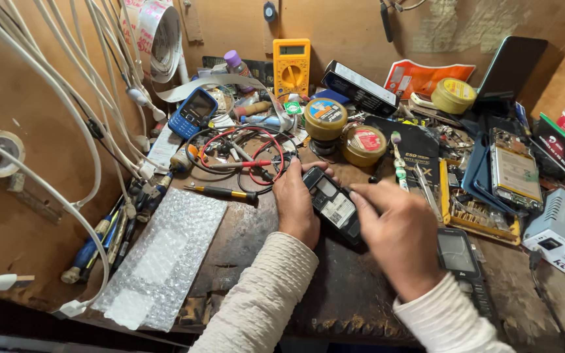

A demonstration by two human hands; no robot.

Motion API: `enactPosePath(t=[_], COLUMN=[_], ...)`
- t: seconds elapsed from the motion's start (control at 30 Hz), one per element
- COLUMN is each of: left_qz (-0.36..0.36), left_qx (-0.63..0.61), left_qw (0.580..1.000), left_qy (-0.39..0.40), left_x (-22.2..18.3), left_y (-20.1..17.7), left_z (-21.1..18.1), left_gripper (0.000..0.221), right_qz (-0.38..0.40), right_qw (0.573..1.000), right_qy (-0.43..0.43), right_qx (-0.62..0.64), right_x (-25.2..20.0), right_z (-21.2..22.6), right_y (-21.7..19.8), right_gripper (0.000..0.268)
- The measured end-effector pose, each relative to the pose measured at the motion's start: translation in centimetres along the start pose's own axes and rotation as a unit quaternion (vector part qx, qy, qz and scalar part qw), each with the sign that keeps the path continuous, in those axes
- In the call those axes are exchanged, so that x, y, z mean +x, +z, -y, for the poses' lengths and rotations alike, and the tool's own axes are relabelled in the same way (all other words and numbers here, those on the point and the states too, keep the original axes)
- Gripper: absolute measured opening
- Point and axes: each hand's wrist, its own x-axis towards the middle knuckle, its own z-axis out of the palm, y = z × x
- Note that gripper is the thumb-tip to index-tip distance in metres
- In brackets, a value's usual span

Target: The person disassembles two feature phones by removing their back covers, batteries, and SIM cards using their hands and a small pry tool, then uses a screwdriver to remove internal screws and detach the front housings and internal components.

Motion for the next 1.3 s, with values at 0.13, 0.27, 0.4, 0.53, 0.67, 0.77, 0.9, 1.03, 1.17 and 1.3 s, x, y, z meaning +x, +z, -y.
enactPosePath(t=[0.13,0.27,0.4,0.53,0.67,0.77,0.9,1.03,1.17,1.3], left_qz=[-0.019,-0.015,0.001,0.016,0.029,0.031,0.02,0.001,0.001,-0.007], left_qx=[0.006,0.008,0.001,-0.014,-0.05,-0.05,-0.034,-0.001,0.026,0.045], left_qw=[1.0,1.0,0.999,0.999,0.998,0.998,0.998,0.999,1.0,0.999], left_qy=[-0.016,-0.026,-0.037,-0.042,-0.032,-0.037,-0.046,-0.035,-0.015,-0.009], left_x=[-0.5,-1.0,-1.2,-1.2,-0.9,-0.8,-0.8,-0.7,-0.4,-0.1], left_y=[0.5,0.8,0.8,0.7,0.5,0.5,0.5,0.4,0.1,0.0], left_z=[-0.7,-1.3,-1.6,-1.4,-1.1,-1.0,-1.2,-1.1,-0.9,-0.7], left_gripper=[0.048,0.05,0.052,0.053,0.052,0.052,0.048,0.047,0.049,0.05], right_qz=[0.162,0.232,0.257,0.236,0.165,0.141,0.046,0.036,0.034,0.035], right_qw=[0.933,0.82,0.767,0.783,0.858,0.921,0.987,0.985,0.988,0.991], right_qy=[0.265,0.407,0.461,0.436,0.344,0.27,0.029,0.096,0.079,0.062], right_qx=[0.181,0.328,0.365,0.375,0.345,0.243,0.152,0.139,0.13,0.115], right_x=[2.3,2.7,2.8,2.3,1.1,0.9,1.1,1.6,1.9,2.0], right_z=[-2.1,-2.7,-3.1,-3.2,-2.4,-1.8,-0.6,1.0,1.8,2.0], right_y=[-0.3,-0.9,-1.1,-1.3,-1.2,-0.6,-0.6,-0.4,-0.3,0.0], right_gripper=[0.016,0.018,0.022,0.023,0.023,0.022,0.02,0.018,0.019,0.019])
